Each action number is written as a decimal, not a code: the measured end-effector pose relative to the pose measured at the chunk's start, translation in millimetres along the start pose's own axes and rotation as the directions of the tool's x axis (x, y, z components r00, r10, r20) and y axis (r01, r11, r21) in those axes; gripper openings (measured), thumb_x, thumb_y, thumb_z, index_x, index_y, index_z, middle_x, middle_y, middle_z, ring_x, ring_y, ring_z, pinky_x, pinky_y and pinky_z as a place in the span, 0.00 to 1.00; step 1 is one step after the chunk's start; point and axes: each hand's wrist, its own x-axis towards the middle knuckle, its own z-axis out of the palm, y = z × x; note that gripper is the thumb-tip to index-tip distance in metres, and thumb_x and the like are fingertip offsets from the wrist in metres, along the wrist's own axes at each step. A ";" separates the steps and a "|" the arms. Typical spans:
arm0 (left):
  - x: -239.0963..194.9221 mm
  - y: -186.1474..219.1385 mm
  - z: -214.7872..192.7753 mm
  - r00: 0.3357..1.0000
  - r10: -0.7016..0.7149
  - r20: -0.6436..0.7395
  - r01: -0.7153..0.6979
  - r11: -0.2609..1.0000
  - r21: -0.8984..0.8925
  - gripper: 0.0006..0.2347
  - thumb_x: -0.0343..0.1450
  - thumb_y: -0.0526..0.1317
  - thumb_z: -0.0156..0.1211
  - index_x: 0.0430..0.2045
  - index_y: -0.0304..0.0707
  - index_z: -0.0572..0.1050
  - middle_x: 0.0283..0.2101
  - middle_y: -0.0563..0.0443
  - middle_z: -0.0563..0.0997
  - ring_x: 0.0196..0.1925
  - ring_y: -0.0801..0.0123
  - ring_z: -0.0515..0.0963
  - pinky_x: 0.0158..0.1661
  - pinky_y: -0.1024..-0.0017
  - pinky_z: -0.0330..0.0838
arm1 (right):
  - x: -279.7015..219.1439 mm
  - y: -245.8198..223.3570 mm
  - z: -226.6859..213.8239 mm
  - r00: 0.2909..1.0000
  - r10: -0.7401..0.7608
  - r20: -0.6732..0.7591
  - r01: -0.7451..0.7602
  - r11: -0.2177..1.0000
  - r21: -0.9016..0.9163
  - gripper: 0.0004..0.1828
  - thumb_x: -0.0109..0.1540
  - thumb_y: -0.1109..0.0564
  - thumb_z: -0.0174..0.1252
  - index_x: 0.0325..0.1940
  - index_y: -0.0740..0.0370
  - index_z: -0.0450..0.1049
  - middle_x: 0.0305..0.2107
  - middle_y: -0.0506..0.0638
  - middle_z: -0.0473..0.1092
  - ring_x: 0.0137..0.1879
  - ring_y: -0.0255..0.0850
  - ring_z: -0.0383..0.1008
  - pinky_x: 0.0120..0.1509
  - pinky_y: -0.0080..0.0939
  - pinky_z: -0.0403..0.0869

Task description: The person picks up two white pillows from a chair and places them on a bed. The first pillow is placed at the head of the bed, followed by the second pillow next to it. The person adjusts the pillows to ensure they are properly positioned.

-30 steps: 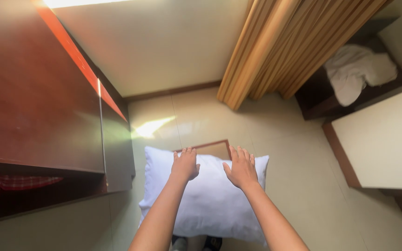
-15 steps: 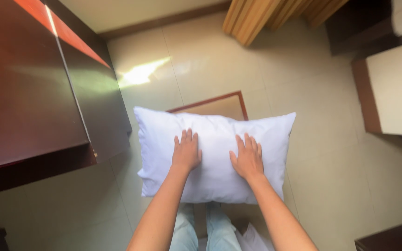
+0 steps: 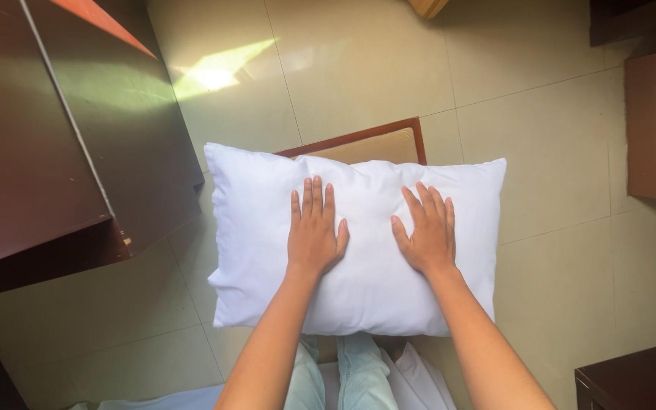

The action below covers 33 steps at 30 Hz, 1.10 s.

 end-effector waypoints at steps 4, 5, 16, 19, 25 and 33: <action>10.3 4.2 9.5 0.998 -0.004 -0.058 0.005 0.999 0.032 0.33 0.70 0.47 0.48 0.69 0.22 0.56 0.76 0.28 0.52 0.80 0.44 0.45 0.74 0.47 0.34 | 7.9 6.0 14.8 0.998 -0.005 -0.057 0.002 0.999 -0.053 0.34 0.65 0.40 0.51 0.74 0.54 0.65 0.71 0.58 0.59 0.79 0.56 0.50 0.82 0.63 0.42; 14.4 4.1 11.5 0.998 -0.009 -0.069 0.012 0.999 0.030 0.34 0.70 0.47 0.48 0.70 0.21 0.55 0.76 0.28 0.52 0.80 0.44 0.45 0.75 0.46 0.34 | 11.6 7.7 19.4 0.997 -0.018 -0.078 0.012 0.997 -0.077 0.34 0.65 0.40 0.49 0.74 0.54 0.64 0.72 0.58 0.58 0.79 0.57 0.50 0.82 0.64 0.42; 42.8 1.6 27.7 0.999 -0.031 -0.035 0.031 1.000 0.004 0.37 0.69 0.48 0.47 0.72 0.20 0.48 0.78 0.29 0.47 0.81 0.43 0.40 0.74 0.44 0.30 | 39.3 24.1 42.5 0.990 -0.046 -0.133 0.033 0.995 -0.099 0.37 0.67 0.39 0.44 0.76 0.58 0.61 0.73 0.59 0.57 0.80 0.57 0.50 0.82 0.66 0.42; 46.2 -1.5 31.9 0.999 -0.027 -0.043 0.027 1.000 -0.001 0.38 0.68 0.48 0.47 0.72 0.20 0.48 0.78 0.29 0.47 0.81 0.42 0.40 0.74 0.43 0.29 | 41.8 24.3 46.4 0.985 -0.044 -0.167 0.033 0.997 -0.069 0.35 0.67 0.38 0.44 0.75 0.57 0.63 0.72 0.58 0.59 0.79 0.56 0.52 0.83 0.65 0.44; 53.1 -7.9 44.3 0.997 -0.017 -0.080 0.015 1.000 -0.023 0.37 0.68 0.48 0.47 0.72 0.22 0.50 0.78 0.30 0.48 0.81 0.42 0.41 0.74 0.43 0.30 | 49.6 29.7 57.8 0.966 -0.077 -0.247 0.061 0.996 -0.071 0.34 0.67 0.36 0.40 0.70 0.56 0.68 0.68 0.56 0.64 0.76 0.54 0.58 0.82 0.64 0.48; 55.0 -11.4 53.7 0.992 -0.004 -0.130 -0.001 0.999 -0.032 0.36 0.67 0.48 0.48 0.72 0.28 0.54 0.78 0.35 0.52 0.81 0.44 0.46 0.75 0.43 0.33 | 49.8 32.5 63.4 0.939 -0.091 -0.333 0.079 0.996 -0.050 0.34 0.68 0.34 0.39 0.66 0.56 0.72 0.64 0.55 0.68 0.73 0.54 0.64 0.82 0.64 0.50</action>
